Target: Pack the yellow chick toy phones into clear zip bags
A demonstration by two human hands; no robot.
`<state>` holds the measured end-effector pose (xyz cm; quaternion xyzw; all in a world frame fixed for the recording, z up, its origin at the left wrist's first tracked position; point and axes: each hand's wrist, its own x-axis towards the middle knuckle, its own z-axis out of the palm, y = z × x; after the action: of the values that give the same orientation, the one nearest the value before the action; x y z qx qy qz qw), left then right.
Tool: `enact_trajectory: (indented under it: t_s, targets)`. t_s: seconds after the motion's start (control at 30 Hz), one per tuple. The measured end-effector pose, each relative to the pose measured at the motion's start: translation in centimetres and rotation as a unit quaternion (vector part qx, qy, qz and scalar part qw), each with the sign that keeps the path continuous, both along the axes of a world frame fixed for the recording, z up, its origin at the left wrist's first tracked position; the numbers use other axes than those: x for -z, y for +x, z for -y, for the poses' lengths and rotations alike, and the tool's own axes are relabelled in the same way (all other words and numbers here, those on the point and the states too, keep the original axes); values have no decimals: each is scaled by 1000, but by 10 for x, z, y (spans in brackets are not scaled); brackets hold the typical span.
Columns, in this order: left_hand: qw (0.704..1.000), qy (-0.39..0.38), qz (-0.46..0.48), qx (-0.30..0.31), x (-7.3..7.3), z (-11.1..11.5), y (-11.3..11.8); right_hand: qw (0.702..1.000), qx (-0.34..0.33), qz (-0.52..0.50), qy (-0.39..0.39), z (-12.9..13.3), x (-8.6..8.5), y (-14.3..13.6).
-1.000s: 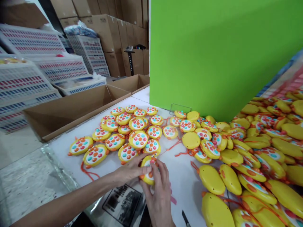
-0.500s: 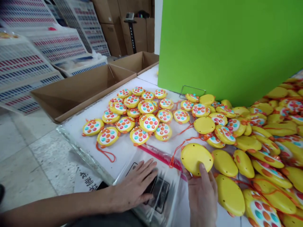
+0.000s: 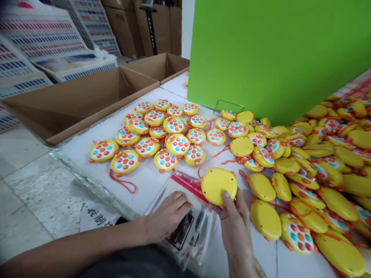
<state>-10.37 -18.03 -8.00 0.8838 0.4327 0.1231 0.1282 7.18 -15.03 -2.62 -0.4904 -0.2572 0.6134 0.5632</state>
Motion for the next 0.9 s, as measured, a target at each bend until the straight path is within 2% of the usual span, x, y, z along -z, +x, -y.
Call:
enact_trajectory:
  t_s: [0.17,0.33,0.47,0.67,0.77,0.9]
  targets:
    - [1000,28,10,7,4,0,-3,998,0,-14,-57,19,18,-2]
    - [999,32,15,11,0,-5,-4,994,59,15,-89,39,37,23]
    - [999,31,-1,23,0,-8,-2,984,142,84,-61,34,45,50]
    - [998,55,-4,16,3,-11,-3,960,167,224,-34,17,61,78]
    - [1000,28,8,1,3,-14,-4,957,180,225,-19,21,55,86]
    - [996,-23,79,-22,3,-17,-7,976,158,146,-31,34,27,79]
